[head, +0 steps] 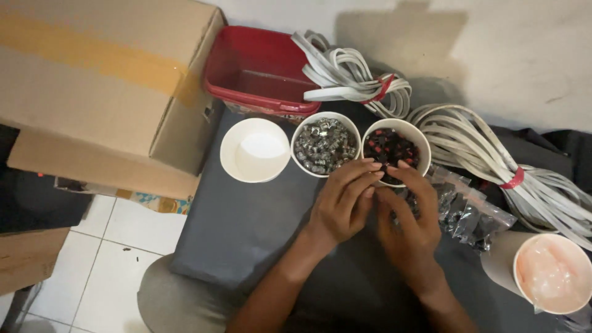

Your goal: The person sorts small black and red components from a cup onto a table, then picks them up and places them into small plastic bags. They also handle a small plastic cup and a bundle of white cables.

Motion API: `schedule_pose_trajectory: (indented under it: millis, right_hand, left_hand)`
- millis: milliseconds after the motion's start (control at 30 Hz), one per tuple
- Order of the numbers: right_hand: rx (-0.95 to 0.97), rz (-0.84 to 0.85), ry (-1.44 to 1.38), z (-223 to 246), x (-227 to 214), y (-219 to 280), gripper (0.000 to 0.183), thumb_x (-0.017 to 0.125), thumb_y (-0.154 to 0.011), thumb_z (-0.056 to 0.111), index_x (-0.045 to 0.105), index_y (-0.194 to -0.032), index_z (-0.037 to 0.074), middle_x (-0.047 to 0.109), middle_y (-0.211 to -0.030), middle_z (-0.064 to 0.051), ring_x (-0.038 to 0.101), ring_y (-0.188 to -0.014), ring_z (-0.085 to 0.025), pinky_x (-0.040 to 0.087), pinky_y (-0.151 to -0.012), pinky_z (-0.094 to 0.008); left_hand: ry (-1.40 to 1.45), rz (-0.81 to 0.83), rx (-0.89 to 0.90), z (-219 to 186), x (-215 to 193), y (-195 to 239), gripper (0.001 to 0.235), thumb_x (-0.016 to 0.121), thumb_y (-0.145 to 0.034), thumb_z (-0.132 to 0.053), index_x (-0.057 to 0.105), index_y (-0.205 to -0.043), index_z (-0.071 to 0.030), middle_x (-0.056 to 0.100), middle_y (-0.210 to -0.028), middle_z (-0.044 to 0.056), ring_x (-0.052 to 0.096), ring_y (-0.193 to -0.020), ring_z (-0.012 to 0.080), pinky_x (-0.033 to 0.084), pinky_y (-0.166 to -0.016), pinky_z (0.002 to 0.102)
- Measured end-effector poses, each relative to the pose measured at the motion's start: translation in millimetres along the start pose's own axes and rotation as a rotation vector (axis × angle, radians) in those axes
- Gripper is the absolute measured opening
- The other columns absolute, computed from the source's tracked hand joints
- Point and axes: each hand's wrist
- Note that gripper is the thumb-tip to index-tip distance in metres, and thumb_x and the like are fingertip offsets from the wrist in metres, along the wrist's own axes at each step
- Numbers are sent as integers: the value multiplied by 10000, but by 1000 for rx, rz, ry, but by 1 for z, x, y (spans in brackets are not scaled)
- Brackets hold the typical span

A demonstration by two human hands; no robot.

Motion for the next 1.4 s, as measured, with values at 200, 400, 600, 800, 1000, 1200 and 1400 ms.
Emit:
schedule_pose_trajectory:
  millis: [200, 400, 600, 800, 1000, 1200, 1400]
  right_hand:
    - [104, -9, 42, -13, 1, 6, 80, 615, -1019, -4, 675, -1068, -23, 564, -1313, -250, 611, -1271, -446, 536, -1124, -534]
    - [405, 86, 36, -31, 7, 17, 462, 648, -1006, 96, 515, -1441, 17, 386, -1570, -263, 418, -1493, -427, 420, -1225, -490]
    - [423, 95, 69, -45, 7, 19, 461, 610, -1016, 154, 521, -1434, -17, 407, -1554, -286, 457, -1470, -432, 458, -1186, -483]
    - [492, 183, 47, -56, 11, 34, 581, 602, -1006, 163, 421, -1539, 18, 423, -1608, -240, 424, -1520, -408, 389, -1207, -481]
    - [565, 179, 95, -58, 14, 45, 563, 665, -968, 243, 527, -1481, 58, 544, -1536, -205, 540, -1434, -361, 472, -1112, -437]
    - [488, 73, 160, -45, 2, 33, 453, 568, -1031, 129, 532, -1464, -1, 556, -1513, -258, 577, -1408, -359, 448, -1171, -403]
    - [877, -45, -429, -38, -10, 14, 677, 552, -966, 210, 297, -1549, -23, 478, -1529, -206, 529, -1395, -278, 500, -1074, -387]
  left_hand:
    - [-165, 39, -67, 9, 3, -8, 285, 462, -1082, -112, 630, -1251, 43, 620, -1314, 201, 638, -1232, 413, 529, -1095, 533]
    - [-559, 195, -238, 6, 11, -2, 378, 494, -1078, -312, 625, -1378, -123, 624, -1441, 12, 574, -1386, 219, 270, -1213, 498]
    - [-768, 286, -241, 13, 19, 4, 432, 517, -1054, -459, 627, -1414, -246, 603, -1480, -36, 488, -1426, 192, 81, -1214, 564]
    - [-872, 342, -224, 16, 22, 12, 427, 433, -1053, -605, 576, -1427, -455, 542, -1535, -29, 439, -1456, 182, 90, -1203, 613]
    - [-717, 267, -122, 17, 24, 9, 135, 555, -1073, -265, 662, -1055, -346, 643, -1404, -75, 568, -1367, 264, 139, -1193, 541]
    - [-472, 277, -38, 10, 14, -10, 112, 550, -1078, -168, 653, -1062, -209, 692, -1307, -36, 601, -1336, 368, 220, -1186, 568]
    - [-189, 338, 17, 4, 4, -23, 178, 585, -1031, 33, 625, -1179, -58, 601, -1358, 135, 512, -1359, 540, 513, -1135, 583]
Point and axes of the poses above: each hand's wrist, its own y-axis away from the middle knuckle, its own x-axis out of the palm, z = x × y
